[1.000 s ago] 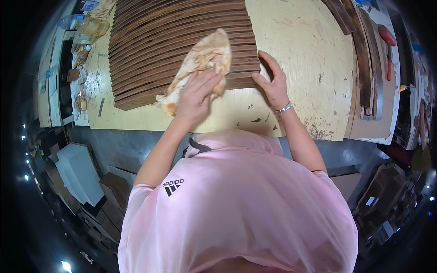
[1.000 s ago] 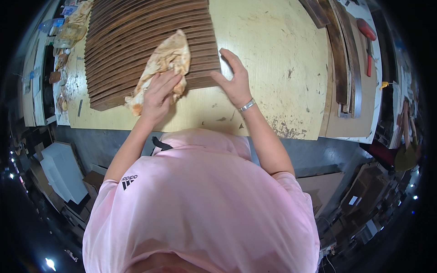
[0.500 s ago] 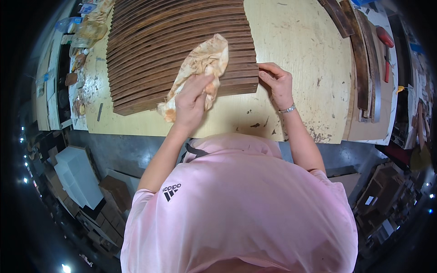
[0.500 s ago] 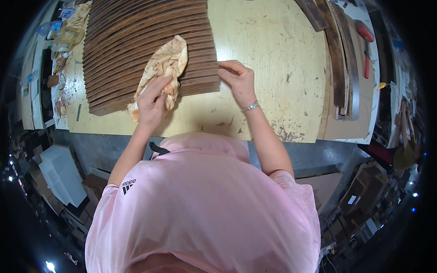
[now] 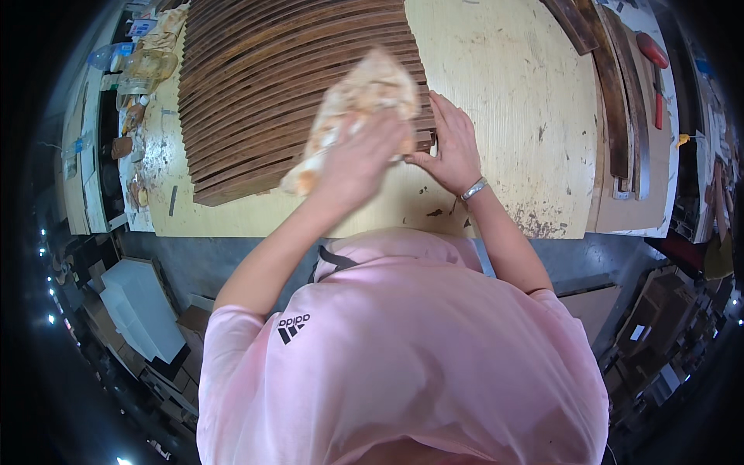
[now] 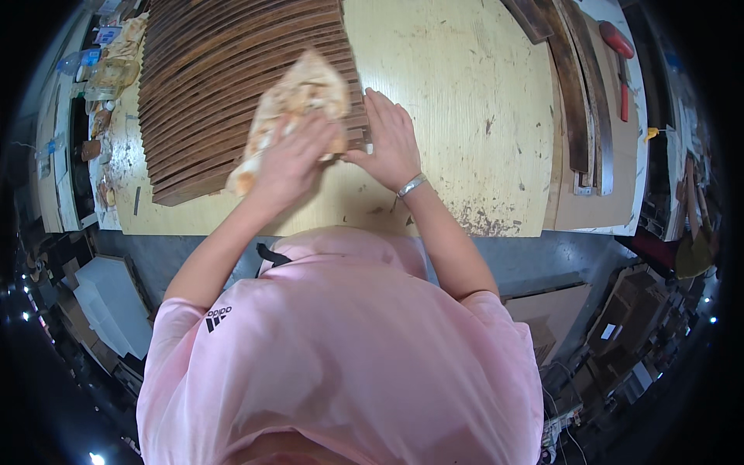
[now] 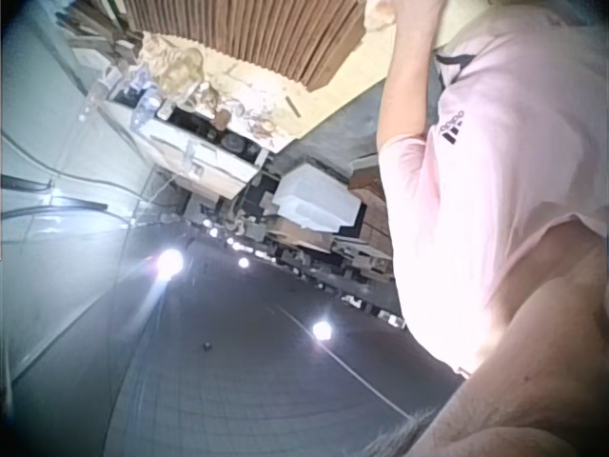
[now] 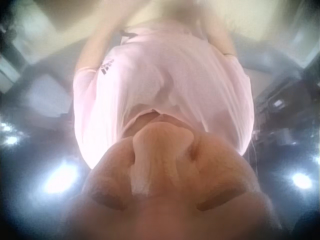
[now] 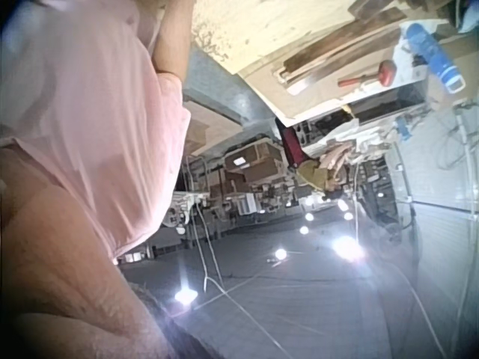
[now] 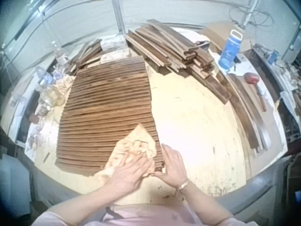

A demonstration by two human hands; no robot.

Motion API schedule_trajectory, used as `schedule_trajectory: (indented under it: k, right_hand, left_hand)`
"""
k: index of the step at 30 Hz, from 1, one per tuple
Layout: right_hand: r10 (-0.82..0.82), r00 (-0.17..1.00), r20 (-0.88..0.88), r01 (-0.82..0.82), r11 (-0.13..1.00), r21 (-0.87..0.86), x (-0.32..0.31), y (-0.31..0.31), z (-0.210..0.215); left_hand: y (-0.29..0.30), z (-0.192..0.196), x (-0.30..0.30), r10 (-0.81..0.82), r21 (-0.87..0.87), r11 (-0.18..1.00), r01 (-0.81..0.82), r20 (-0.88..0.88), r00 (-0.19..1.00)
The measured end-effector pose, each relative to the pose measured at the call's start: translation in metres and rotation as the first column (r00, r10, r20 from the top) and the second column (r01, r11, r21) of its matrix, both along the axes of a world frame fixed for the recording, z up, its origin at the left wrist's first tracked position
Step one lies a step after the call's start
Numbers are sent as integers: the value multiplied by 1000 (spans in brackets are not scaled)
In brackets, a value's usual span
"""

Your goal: The person sands the surface of a slatted wooden panel with a block and then wipes it down with a cloth, handling the panel by hand.

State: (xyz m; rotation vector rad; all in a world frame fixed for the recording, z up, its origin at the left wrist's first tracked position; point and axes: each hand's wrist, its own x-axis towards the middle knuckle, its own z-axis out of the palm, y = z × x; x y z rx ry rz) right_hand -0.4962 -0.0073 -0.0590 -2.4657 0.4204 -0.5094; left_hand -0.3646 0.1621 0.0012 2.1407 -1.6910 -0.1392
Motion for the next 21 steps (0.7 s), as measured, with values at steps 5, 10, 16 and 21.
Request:
schedule_trajectory:
  k: [5,10,16,21]
  right_hand:
    - [29,974,-226,-17,998,55,1,0,7]
    - [22,998,-66,-17,996,88,7,4,21]
    - [18,997,-79,-17,1000,8,7,9,13]
    - [18,997,-74,-19,1000,-16,6,9,6]
  left_hand:
    - [-48,-1,-10,-186,-134,974,180,-31,982]
    - [4,-1,21,34,-311,940,-141,-327,945]
    - [70,19,100,510,-240,730,-640,-433,743]
    - [169,3,177,652,-236,490,-839,-539,532]
